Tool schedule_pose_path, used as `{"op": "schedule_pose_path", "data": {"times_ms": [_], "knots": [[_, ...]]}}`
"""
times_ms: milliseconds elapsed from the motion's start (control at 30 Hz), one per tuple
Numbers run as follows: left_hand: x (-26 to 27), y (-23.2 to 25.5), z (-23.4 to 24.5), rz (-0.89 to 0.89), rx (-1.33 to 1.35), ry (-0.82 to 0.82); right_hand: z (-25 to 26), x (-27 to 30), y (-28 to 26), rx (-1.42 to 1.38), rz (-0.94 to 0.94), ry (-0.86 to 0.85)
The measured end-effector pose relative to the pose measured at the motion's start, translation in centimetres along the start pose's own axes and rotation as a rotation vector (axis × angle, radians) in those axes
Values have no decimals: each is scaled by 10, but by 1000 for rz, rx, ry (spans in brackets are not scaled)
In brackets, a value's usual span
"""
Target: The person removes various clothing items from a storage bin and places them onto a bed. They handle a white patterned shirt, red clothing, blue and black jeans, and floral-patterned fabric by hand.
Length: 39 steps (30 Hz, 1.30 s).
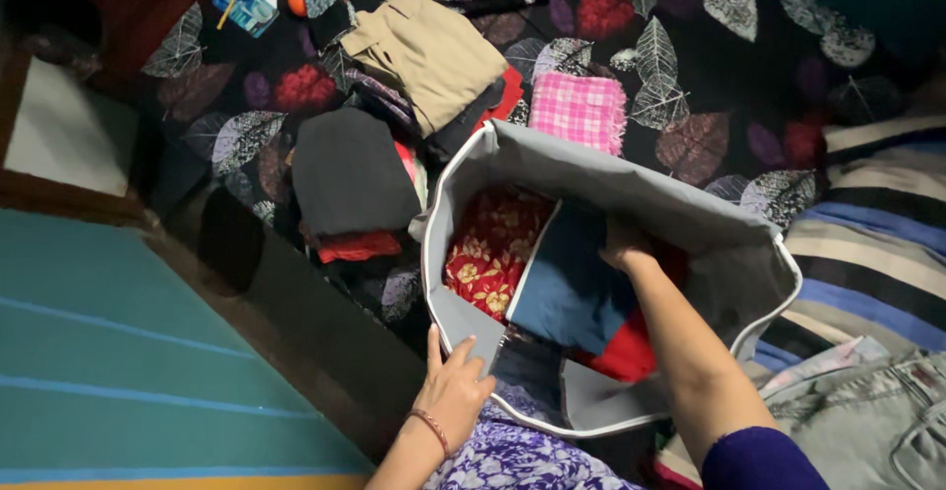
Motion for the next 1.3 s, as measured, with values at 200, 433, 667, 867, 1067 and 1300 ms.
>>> {"op": "schedule_pose_path", "data": {"times_ms": [200,433,667,867,1067,1300], "knots": [[-1,-3,-3,22,36,-15,13,11,-22,12,-5,-4],[2,-3,1,-23,43,11,-11,36,-48,5,119,-223],[2,4,4,-127,23,28,17,112,-83,-179,196,35],[21,-2,12,-168,-8,26,77,184,-78,-961,27,-41],[54,-7,32,-182,23,54,183,268,-90,-1274,180,301],[105,-16,24,-233,75,120,266,389,-103,-1274,188,666]]}}
Point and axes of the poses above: each hand's wrist, its own x-axis away from the middle knuckle, its own z-axis out of the back of the hand, y = z × x, the point moved 9 cm from there along -x, towards the middle knuckle, and after that the axes turned 2 degrees about z, right-handed, at the moved point
